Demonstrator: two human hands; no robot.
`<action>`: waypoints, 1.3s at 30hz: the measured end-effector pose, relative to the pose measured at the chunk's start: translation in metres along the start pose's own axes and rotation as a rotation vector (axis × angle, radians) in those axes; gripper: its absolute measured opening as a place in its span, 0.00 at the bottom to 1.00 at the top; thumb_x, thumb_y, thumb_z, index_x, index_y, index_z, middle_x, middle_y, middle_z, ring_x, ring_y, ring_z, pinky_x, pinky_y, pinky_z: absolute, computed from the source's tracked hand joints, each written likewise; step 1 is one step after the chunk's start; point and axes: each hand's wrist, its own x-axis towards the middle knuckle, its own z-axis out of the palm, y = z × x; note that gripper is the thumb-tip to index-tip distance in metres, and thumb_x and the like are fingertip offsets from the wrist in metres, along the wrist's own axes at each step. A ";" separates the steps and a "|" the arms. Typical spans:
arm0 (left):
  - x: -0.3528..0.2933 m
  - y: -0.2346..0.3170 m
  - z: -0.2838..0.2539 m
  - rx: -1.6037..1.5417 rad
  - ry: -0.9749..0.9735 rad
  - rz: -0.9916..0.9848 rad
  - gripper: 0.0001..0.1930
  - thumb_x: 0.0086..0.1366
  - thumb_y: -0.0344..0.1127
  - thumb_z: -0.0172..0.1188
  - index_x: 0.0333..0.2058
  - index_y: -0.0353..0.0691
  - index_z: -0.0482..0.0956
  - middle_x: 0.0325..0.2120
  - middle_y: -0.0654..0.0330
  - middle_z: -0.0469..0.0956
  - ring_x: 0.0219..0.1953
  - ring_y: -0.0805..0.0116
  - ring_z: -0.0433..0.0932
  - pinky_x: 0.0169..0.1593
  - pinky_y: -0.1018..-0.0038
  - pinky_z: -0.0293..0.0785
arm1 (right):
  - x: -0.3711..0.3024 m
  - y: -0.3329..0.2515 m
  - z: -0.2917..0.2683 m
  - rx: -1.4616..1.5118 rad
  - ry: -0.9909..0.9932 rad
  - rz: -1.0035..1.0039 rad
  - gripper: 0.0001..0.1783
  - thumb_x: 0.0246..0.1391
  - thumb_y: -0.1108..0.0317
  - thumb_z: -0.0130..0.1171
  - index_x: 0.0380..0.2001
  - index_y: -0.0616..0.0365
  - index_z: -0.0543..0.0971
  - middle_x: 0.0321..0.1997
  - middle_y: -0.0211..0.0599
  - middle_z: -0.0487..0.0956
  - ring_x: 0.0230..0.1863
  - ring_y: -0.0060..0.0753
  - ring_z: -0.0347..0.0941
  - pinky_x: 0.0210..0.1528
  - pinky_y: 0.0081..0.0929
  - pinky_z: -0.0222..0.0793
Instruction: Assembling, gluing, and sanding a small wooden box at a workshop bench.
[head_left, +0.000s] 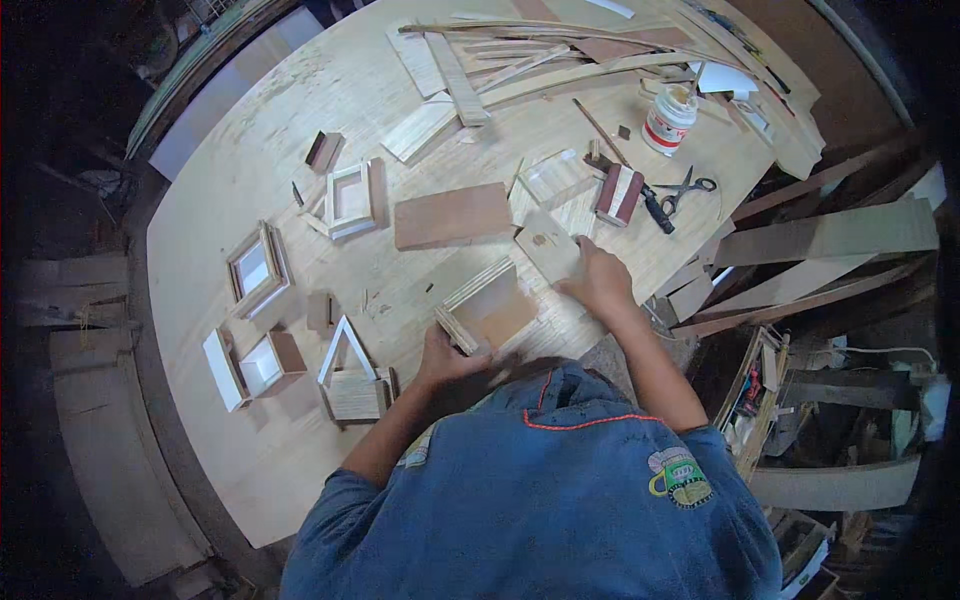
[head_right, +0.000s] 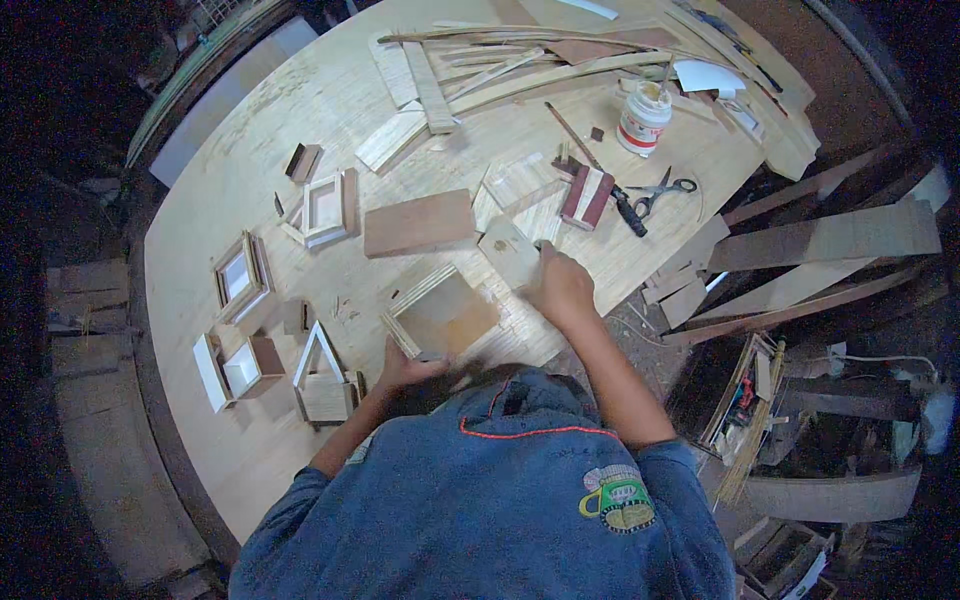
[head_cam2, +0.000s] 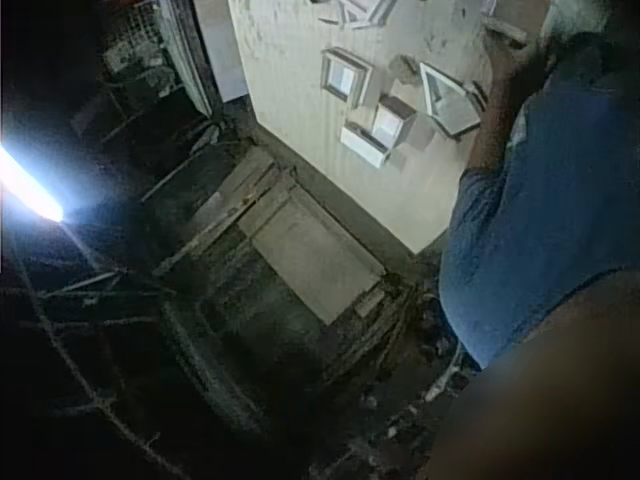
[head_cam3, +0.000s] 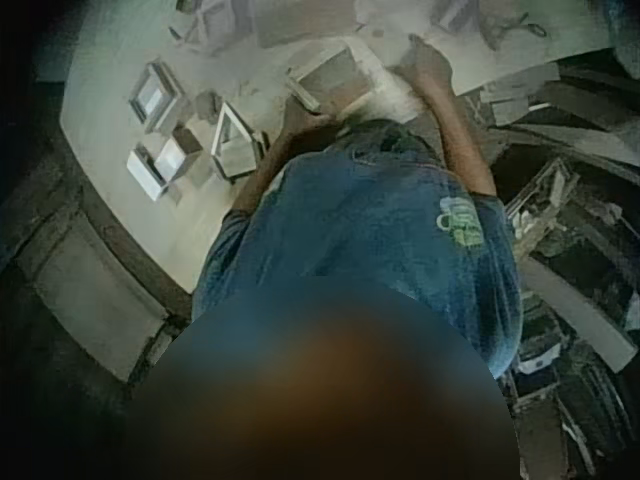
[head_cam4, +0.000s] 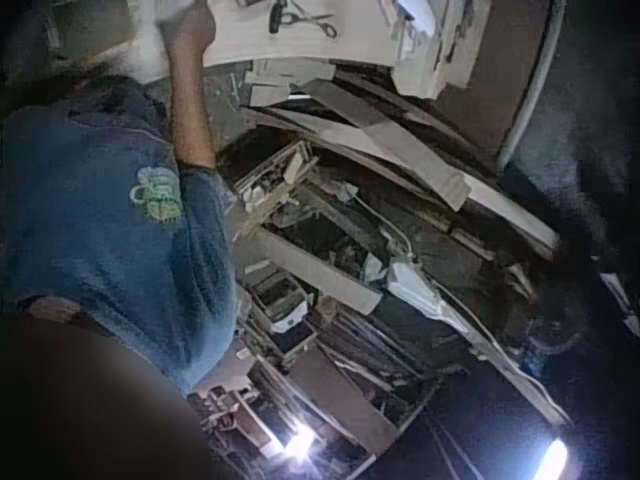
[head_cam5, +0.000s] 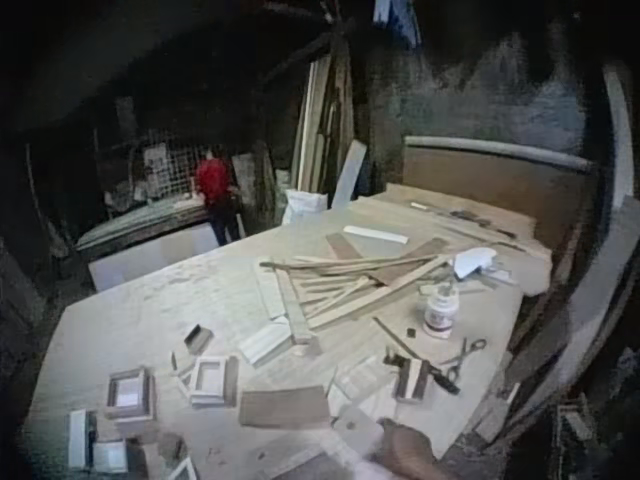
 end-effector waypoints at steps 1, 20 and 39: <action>0.001 -0.004 0.000 0.084 -0.007 0.055 0.30 0.36 0.43 0.74 0.39 0.36 0.74 0.33 0.56 0.78 0.35 0.63 0.78 0.41 0.66 0.75 | 0.004 0.001 -0.001 0.056 -0.087 0.005 0.38 0.37 0.55 0.67 0.52 0.62 0.68 0.42 0.52 0.77 0.42 0.50 0.74 0.44 0.39 0.70; -0.001 0.020 0.002 0.001 -0.034 0.000 0.37 0.39 0.39 0.73 0.48 0.32 0.67 0.41 0.50 0.77 0.46 0.62 0.76 0.50 0.68 0.71 | -0.040 -0.011 0.074 1.000 0.072 -0.269 0.19 0.59 0.67 0.48 0.51 0.67 0.68 0.44 0.46 0.76 0.46 0.29 0.70 0.51 0.28 0.64; 0.001 0.012 0.005 -0.041 -0.022 -0.017 0.36 0.38 0.39 0.73 0.47 0.33 0.70 0.41 0.54 0.76 0.43 0.65 0.75 0.49 0.68 0.71 | -0.040 0.006 0.102 0.866 0.079 -0.280 0.21 0.57 0.63 0.55 0.14 0.66 0.72 0.08 0.36 0.65 0.12 0.20 0.61 0.16 0.29 0.54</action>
